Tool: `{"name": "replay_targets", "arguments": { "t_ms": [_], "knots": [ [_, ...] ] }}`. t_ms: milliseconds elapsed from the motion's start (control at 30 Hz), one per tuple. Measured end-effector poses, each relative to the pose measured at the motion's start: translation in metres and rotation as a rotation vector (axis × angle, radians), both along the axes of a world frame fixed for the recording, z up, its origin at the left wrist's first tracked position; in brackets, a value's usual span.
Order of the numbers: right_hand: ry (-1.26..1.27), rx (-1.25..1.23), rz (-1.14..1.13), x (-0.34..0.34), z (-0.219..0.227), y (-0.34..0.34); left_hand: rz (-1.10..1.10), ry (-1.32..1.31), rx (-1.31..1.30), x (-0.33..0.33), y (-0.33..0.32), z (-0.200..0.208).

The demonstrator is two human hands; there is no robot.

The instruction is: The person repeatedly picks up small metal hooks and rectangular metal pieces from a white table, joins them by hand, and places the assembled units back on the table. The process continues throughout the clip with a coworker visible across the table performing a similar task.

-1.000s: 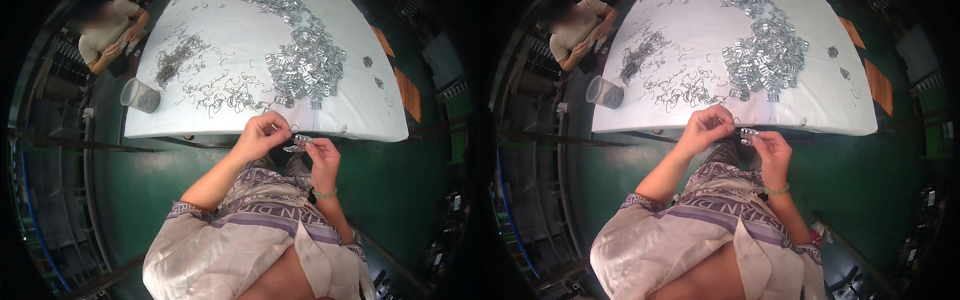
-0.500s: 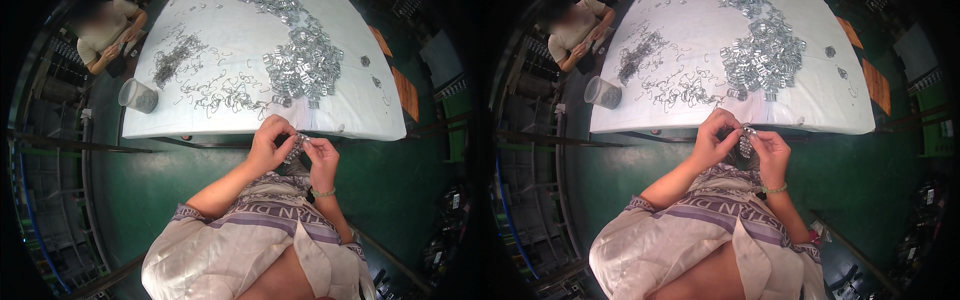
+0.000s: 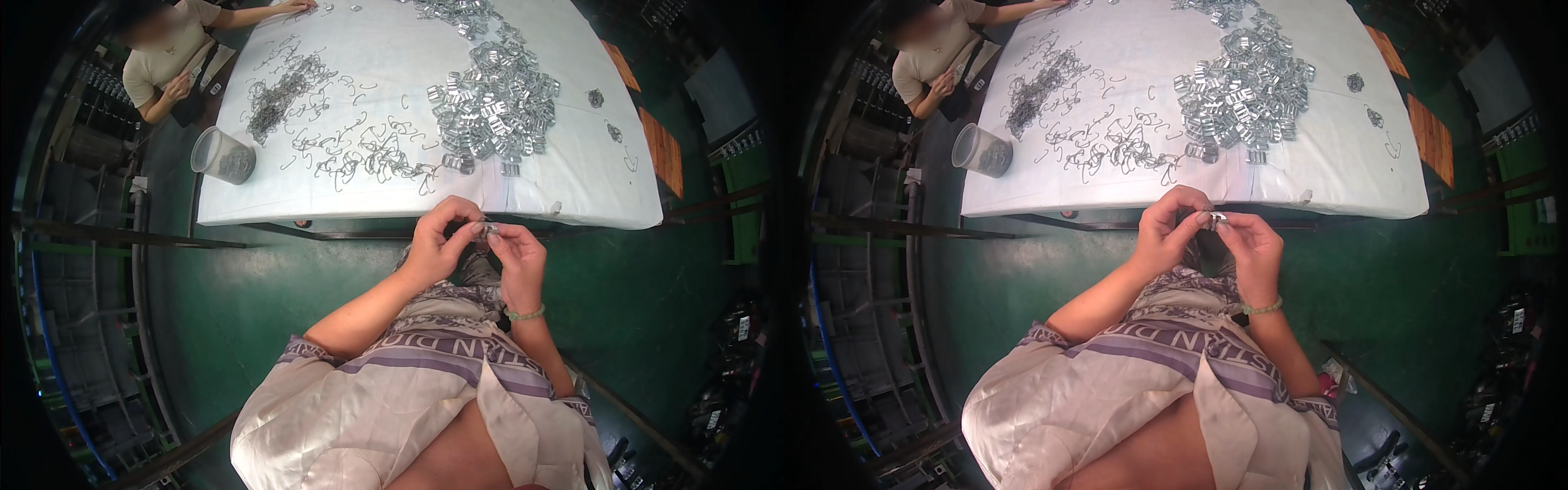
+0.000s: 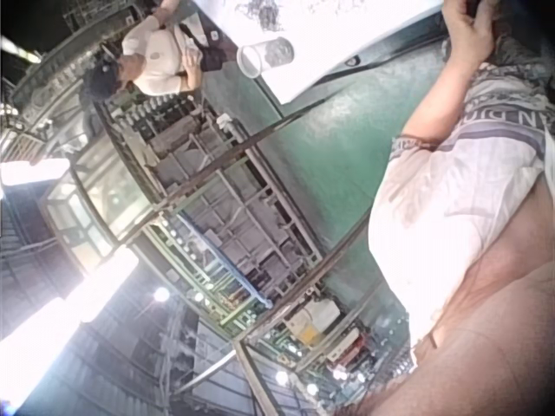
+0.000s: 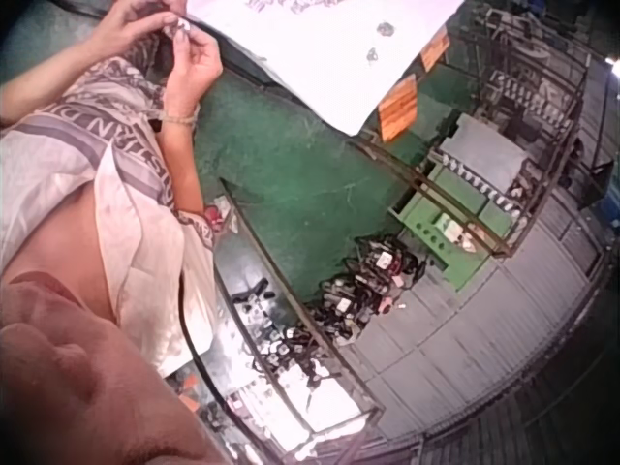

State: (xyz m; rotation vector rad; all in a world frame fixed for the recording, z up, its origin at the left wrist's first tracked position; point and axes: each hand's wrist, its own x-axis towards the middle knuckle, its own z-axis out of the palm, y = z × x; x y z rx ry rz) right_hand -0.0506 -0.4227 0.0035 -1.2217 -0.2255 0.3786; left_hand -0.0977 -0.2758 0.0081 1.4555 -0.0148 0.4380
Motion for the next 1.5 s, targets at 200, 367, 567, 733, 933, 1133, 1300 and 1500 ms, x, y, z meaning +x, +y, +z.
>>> {"name": "replay_targets", "arguments": {
  "t_ms": [200,367,567,733,933,1133,1300,1500],
  "knots": [
    [-0.209,-0.363,-0.143,0.060,-0.031,-0.007,-0.022,0.036,-0.139,-0.004,-0.003,0.008],
    [-0.598,-0.939,-0.264,0.121,-0.059,0.007,-0.015,0.065,-0.039,-0.009,0.000,0.000],
    [-0.747,-1.107,-0.309,0.139,-0.072,0.030,-0.004,0.117,0.006,-0.015,0.001,-0.002],
    [-0.513,-0.905,0.012,0.131,-0.047,0.030,0.015,0.116,0.024,-0.014,0.003,-0.004],
    [-0.029,-0.293,0.470,0.074,0.020,0.006,0.077,0.117,0.078,-0.011,0.008,-0.003],
    [0.035,-0.189,0.577,0.049,0.043,-0.009,0.093,0.094,0.371,-0.011,0.010,0.003],
    [0.030,-0.180,0.599,0.045,0.048,-0.009,0.115,0.057,0.430,-0.015,0.008,0.007],
    [0.039,-0.171,0.600,0.041,0.050,-0.008,0.126,0.050,0.507,-0.016,0.009,0.007]
  ]
}}
